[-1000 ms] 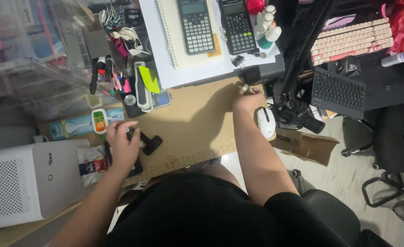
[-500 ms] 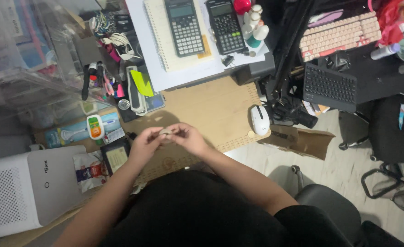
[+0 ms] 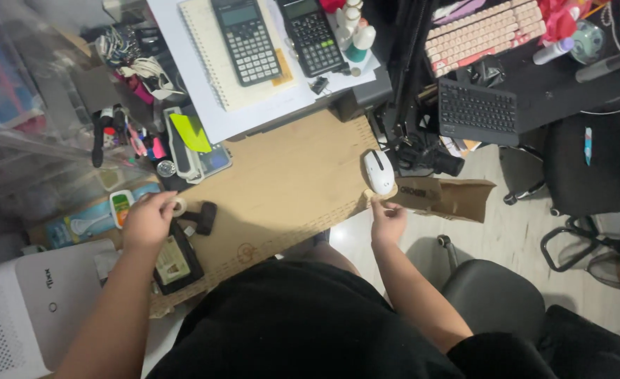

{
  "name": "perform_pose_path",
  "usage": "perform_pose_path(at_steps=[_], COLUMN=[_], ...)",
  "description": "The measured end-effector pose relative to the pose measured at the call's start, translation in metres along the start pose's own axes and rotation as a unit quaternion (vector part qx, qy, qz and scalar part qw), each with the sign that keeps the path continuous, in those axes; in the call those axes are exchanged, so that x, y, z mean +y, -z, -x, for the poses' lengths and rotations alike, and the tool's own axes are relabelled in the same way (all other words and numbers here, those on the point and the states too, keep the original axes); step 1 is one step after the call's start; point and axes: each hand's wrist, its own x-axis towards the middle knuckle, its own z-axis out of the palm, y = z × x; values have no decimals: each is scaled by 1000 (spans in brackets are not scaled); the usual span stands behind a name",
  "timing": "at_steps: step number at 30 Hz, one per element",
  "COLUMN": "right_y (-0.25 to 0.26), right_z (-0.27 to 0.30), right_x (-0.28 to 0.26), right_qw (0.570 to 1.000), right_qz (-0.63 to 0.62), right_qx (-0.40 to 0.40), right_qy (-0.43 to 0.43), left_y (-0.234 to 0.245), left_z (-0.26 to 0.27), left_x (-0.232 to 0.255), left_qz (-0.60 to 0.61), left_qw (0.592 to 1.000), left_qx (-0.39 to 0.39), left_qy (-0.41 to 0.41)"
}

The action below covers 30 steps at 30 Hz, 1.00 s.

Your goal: Organizing and clearing various items from a cluttered desk surface.

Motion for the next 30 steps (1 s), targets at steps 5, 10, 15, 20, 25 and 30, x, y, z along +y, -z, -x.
perform_pose_path(at_steps=[5,10,15,20,25,30], right_y=[-13,-13,-6,5,6,-25], right_z=[-24,-13,-21,-16,4,-36], right_x=[19,-4,33,13,-42,-141], right_qw=[992,972,924,926,976,946], right_qz=[-79,-153,-336,-321,-208,-270], right_qx=[74,23,-70,-67,-47,-108], right_qy=[-68,-178,-170,-187,-48,142], left_y=[-17,-21,-22,-28,-27,-12], left_z=[2,-7,1,1,13,30], left_x=[-29,-27,-27,-33,-40,-27], left_qz=[28,-2,18,56,71,73], left_qw=[999,995,988,982,979,975], left_qx=[44,96,149,181,189,207], left_qy=[-17,16,21,24,29,25])
